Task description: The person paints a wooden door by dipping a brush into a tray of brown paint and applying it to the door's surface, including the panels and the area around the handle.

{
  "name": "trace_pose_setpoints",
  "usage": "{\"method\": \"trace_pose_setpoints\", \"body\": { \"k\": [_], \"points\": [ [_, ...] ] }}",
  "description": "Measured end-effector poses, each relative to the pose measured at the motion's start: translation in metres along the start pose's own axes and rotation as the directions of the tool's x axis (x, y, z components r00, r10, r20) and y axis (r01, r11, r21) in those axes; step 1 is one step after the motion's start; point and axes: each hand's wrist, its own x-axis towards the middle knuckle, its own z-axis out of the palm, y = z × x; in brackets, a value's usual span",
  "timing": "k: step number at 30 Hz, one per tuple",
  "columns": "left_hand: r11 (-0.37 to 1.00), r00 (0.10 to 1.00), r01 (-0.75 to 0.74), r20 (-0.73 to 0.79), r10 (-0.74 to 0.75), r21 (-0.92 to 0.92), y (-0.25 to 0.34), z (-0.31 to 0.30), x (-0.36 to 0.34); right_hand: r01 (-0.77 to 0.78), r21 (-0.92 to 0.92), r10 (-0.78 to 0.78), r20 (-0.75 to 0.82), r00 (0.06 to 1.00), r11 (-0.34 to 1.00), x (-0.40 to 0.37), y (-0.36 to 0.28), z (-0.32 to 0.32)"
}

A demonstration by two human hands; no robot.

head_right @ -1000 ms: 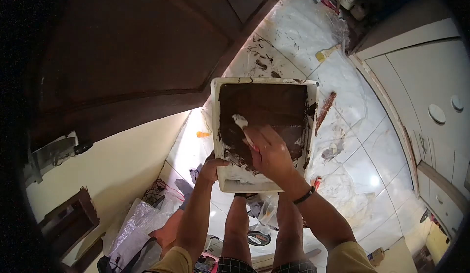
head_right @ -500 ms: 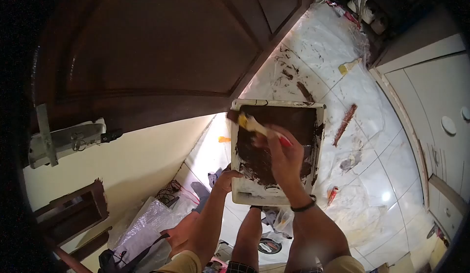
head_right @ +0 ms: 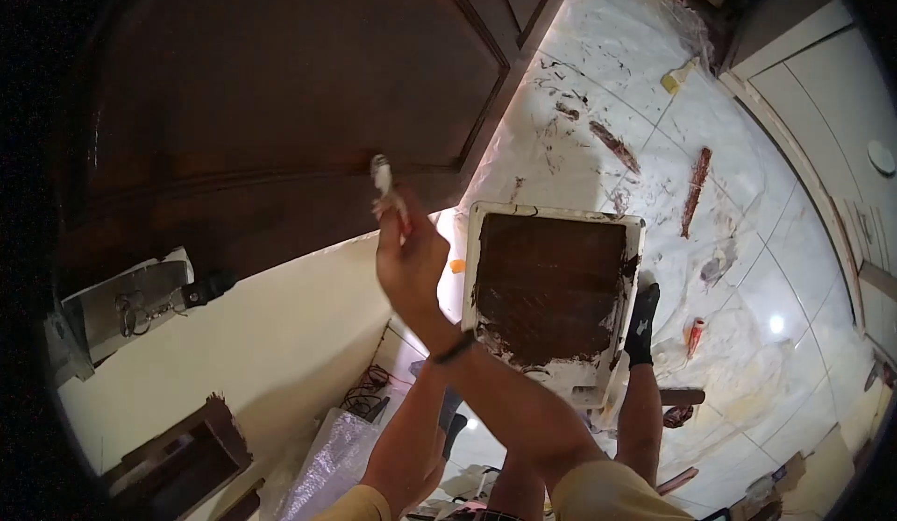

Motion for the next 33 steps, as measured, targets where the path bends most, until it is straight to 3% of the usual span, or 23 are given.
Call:
{"method": "trace_pose_setpoints", "body": {
  "k": [2, 5, 7, 9, 12, 15, 17, 20, 23, 25, 26, 29, 30, 33],
  "points": [
    [1.000, 1.000, 0.013, -0.001, -0.013, 0.011, 0.004, -0.003, 0.000, 0.024, 0.060, -0.026, 0.041, 0.999, 0.998, -0.024, -0.027, -0.011],
    [0.999, 1.000, 0.020, 0.008, -0.020, 0.031, 0.009, -0.005, -0.003, -0.071, 0.355, 0.084, -0.021, 0.996, 0.932, -0.040, -0.014, -0.023],
    [0.999, 1.000, 0.014, 0.014, -0.015, 0.049, 0.011, -0.010, -0.003, -0.101, 0.201, 0.115, -0.060, 0.992, 0.974, -0.015, 0.004, -0.034],
    [0.998, 1.000, 0.018, 0.022, -0.019, 0.067, 0.010, -0.016, -0.002, -0.125, 0.164, 0.147, -0.126, 0.981, 0.978, 0.016, 0.037, -0.021],
    [0.995, 0.999, 0.016, 0.031, -0.019, 0.096, 0.013, -0.022, -0.003, -0.041, 0.116, 0.052, -0.093, 0.994, 0.992, 0.043, 0.060, 0.016],
    [0.994, 0.999, 0.025, 0.027, -0.028, 0.109, 0.014, -0.021, -0.005, -0.083, -0.067, 0.082, -0.014, 0.997, 0.994, 0.023, -0.017, 0.025],
    [0.993, 0.999, 0.027, 0.027, -0.030, 0.112, 0.016, -0.016, -0.007, 0.076, 0.043, -0.076, -0.002, 0.997, 0.996, -0.004, -0.048, 0.027],
    [0.992, 0.999, 0.031, 0.028, -0.035, 0.119, 0.016, -0.011, -0.009, 0.010, 0.292, -0.027, 0.054, 0.998, 0.956, -0.029, -0.085, 0.024],
    [0.990, 0.999, 0.022, 0.034, -0.027, 0.140, 0.018, -0.009, -0.010, 0.092, 0.301, -0.095, -0.004, 0.995, 0.949, -0.030, -0.058, 0.000],
    [0.989, 0.999, 0.017, 0.041, -0.023, 0.150, 0.018, -0.009, -0.010, -0.017, 0.207, 0.026, -0.042, 0.999, 0.978, -0.006, -0.028, -0.011],
    [0.987, 0.999, 0.016, 0.043, -0.023, 0.159, 0.017, -0.010, -0.010, -0.098, 0.247, 0.119, -0.073, 0.990, 0.964, 0.005, -0.022, -0.007],
    [0.984, 0.998, 0.004, 0.058, -0.014, 0.178, 0.017, -0.009, -0.010, -0.023, 0.105, 0.023, 0.003, 1.000, 0.994, 0.013, -0.018, 0.020],
    [0.983, 0.998, -0.001, 0.061, -0.010, 0.182, 0.017, -0.009, -0.010, 0.038, -0.071, -0.038, 0.006, 0.999, 0.997, 0.006, -0.031, 0.028],
    [0.983, 0.998, -0.010, 0.067, -0.003, 0.185, 0.016, -0.008, -0.012, 0.130, -0.044, -0.128, 0.054, 0.990, 0.991, -0.020, -0.095, 0.030]
  ]
}}
